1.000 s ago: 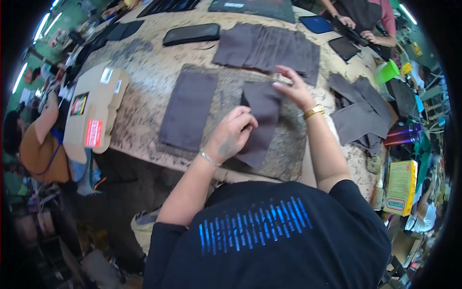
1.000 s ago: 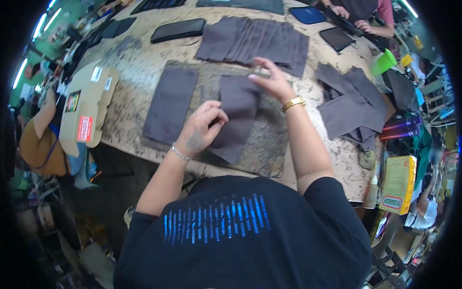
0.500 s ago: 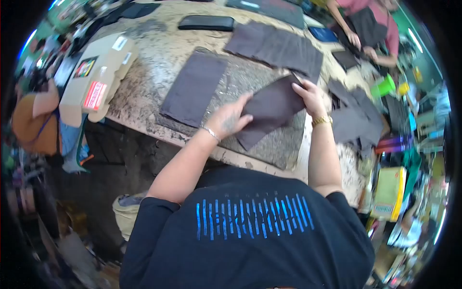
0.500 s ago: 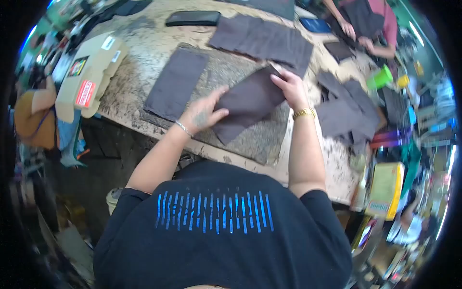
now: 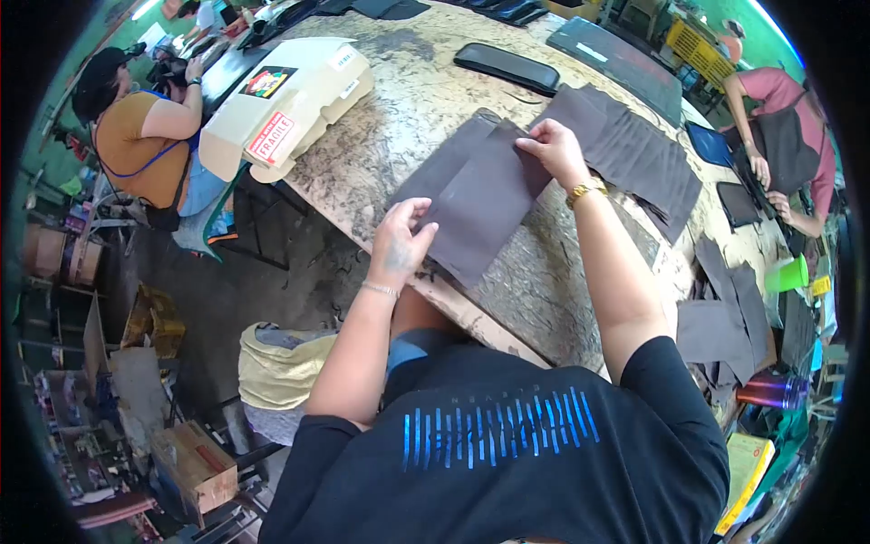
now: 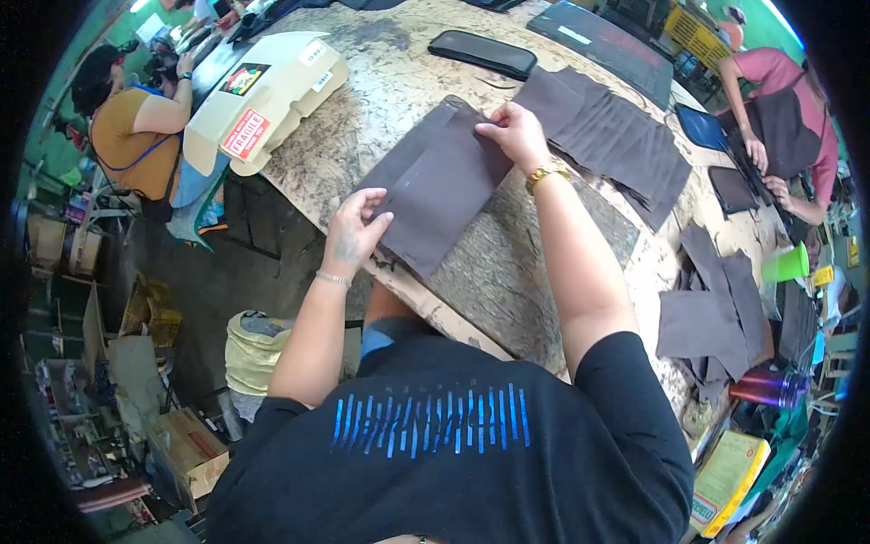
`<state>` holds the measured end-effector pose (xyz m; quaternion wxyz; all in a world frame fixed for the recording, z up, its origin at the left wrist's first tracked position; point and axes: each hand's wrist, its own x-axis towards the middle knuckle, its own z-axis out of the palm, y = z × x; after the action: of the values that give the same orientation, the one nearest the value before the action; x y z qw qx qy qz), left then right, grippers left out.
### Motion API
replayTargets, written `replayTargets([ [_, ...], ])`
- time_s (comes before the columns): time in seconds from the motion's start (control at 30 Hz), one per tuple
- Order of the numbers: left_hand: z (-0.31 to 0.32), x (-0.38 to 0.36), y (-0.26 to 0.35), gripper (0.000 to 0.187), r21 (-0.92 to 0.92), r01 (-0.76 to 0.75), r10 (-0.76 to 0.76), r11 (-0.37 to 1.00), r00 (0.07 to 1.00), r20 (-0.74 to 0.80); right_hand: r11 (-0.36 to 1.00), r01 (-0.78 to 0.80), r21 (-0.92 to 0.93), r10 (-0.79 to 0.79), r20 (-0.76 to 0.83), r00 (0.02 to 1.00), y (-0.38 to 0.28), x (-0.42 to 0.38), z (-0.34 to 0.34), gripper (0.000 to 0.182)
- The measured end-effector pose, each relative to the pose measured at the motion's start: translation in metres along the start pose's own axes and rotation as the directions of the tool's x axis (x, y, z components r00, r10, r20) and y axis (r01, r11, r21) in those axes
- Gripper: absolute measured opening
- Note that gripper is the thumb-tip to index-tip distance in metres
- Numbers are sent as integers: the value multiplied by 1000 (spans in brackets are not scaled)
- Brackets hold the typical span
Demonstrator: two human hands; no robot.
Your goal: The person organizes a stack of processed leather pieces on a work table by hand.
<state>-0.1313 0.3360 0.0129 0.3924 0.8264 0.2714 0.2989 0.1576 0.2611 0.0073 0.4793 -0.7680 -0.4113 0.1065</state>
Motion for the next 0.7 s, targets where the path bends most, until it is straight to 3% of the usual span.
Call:
replayTargets([
  [0.1,9,24,-40,32,89,99,-99,991,995,-8,974,-41,-224,21,-89,996,-5,13,31,28],
  [0.2,8,29,-41,33,112,148,-150,983,989,7,960,-25,-280,0,-89,996,9,19,45,28],
  [0.27,7,23,-37,34,-95,183,-185,978,983,-8,961,-44,-275,31,-51,998,10,17,42,27],
  [0.33,8,19,-38,34,-107,196,-201,975,979,-37,960,-52,-274,45,-30,999,14,19,40,27],
  [0.4,13,14,-46,33,-115,189,-207,975,962,-179,960,-71,-270,66,-28,997,12,18,38,28],
  [0.47,15,14,-50,31,-92,173,-186,981,968,-168,961,-84,-263,78,-31,996,11,16,37,28],
  [0.7,24,12,-54,26,-109,88,-122,990,927,-355,967,-37,-251,16,-85,996,10,9,42,26],
])
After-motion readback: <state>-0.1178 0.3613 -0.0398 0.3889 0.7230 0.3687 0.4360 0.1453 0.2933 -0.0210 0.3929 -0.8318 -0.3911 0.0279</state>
